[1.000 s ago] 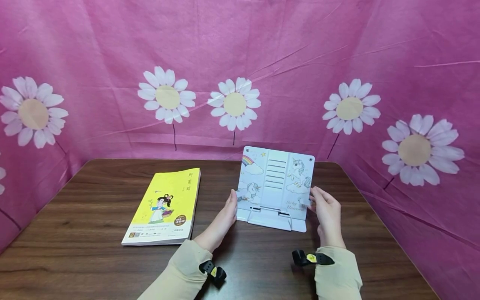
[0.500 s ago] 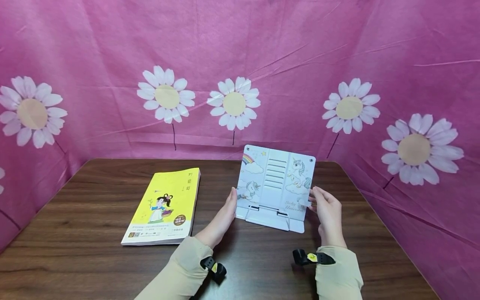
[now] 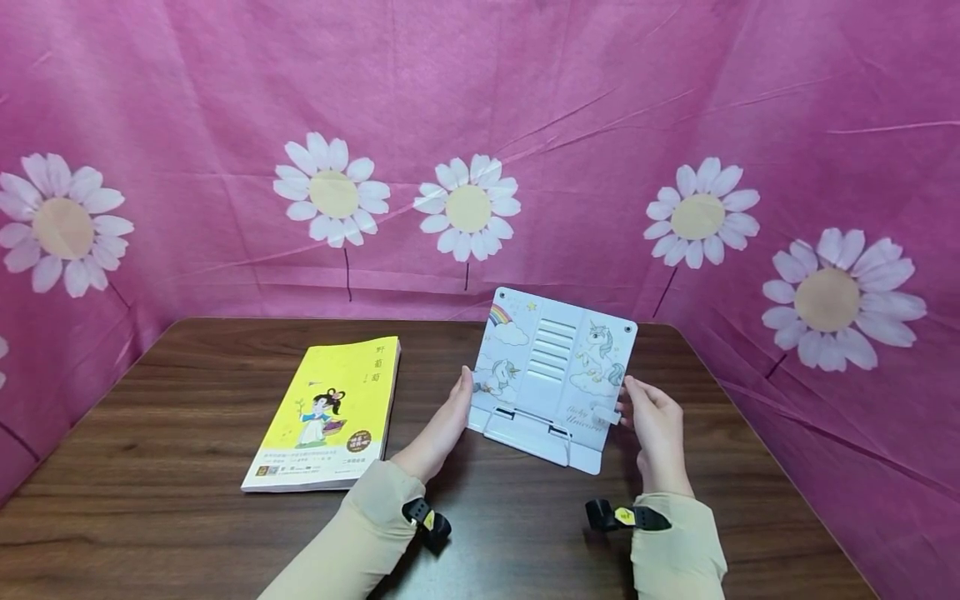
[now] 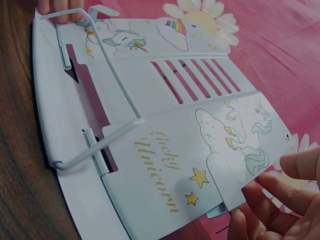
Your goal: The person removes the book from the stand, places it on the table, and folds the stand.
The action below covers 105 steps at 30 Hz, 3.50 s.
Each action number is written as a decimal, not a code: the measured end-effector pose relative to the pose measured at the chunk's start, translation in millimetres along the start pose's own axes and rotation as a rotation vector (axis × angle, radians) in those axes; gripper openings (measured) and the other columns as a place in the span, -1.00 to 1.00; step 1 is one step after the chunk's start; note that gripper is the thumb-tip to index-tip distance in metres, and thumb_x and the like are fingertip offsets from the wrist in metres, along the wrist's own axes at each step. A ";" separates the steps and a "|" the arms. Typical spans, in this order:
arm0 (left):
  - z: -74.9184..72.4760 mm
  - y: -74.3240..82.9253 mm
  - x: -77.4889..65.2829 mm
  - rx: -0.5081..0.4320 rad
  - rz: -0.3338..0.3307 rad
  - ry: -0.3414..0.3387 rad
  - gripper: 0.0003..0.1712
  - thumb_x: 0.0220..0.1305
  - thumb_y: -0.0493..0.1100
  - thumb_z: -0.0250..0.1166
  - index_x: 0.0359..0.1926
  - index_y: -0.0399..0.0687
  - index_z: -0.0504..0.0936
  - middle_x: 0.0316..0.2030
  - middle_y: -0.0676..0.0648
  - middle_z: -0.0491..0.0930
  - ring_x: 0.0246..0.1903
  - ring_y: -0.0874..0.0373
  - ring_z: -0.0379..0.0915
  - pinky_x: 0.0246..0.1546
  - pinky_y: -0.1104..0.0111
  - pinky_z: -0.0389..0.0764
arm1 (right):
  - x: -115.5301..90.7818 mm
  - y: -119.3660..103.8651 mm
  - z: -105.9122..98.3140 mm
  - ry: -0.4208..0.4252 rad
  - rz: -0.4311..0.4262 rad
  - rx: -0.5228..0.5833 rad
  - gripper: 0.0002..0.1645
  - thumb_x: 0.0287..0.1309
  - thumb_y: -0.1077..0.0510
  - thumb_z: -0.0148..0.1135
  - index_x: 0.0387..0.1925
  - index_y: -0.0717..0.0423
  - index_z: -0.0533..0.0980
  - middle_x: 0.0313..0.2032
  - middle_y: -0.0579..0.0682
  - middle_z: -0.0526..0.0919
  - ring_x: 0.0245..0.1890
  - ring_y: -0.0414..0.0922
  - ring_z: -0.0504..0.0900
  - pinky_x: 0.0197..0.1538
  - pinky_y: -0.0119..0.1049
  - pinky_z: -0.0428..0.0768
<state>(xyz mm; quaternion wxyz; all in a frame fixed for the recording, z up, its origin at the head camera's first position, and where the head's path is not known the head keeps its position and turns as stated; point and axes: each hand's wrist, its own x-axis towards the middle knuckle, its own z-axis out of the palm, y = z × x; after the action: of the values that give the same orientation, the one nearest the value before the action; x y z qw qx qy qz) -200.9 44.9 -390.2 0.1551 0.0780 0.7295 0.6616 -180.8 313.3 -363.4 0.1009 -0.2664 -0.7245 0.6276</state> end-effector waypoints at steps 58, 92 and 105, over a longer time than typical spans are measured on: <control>33.3 6.9 -35.0 -0.088 -0.051 0.042 0.13 0.38 0.52 -0.32 0.56 -0.25 -0.31 0.56 -0.31 -0.21 0.54 -0.24 -0.30 0.50 -0.16 -0.20 | 0.3 0.5 -5.5 -0.084 0.027 0.020 -0.29 0.38 -0.20 0.09 0.31 0.24 0.41 -0.46 -0.36 0.62 -0.47 -0.36 0.63 -0.25 -0.43 0.67; 32.7 6.4 -26.0 -0.039 -0.063 0.019 0.11 0.40 0.50 -0.30 0.56 -0.25 -0.33 0.55 -0.33 -0.19 0.54 -0.22 -0.30 0.51 -0.13 -0.18 | -1.3 -3.2 -11.4 -0.160 -0.020 -0.081 -0.75 0.24 -0.17 0.29 -0.37 -0.14 0.67 -0.52 -0.31 0.65 -0.49 -0.30 0.63 -0.25 -0.36 0.70; 25.3 5.5 -16.0 -0.021 -0.062 0.016 0.14 0.38 0.52 -0.29 0.56 -0.24 -0.33 0.57 -0.28 -0.23 0.55 -0.20 -0.30 0.51 -0.12 -0.18 | -3.4 -5.7 -12.4 -0.197 -0.060 -0.121 -0.72 0.27 -0.15 0.27 -0.40 -0.07 0.64 -0.53 -0.29 0.65 -0.50 -0.31 0.65 -0.25 -0.34 0.72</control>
<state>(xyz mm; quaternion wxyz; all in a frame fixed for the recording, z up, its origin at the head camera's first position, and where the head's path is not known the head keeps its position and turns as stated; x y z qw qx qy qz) -178.0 64.2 -384.8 0.1708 0.0484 0.7257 0.6647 -173.4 321.8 -354.9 0.0314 -0.1872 -0.7752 0.6025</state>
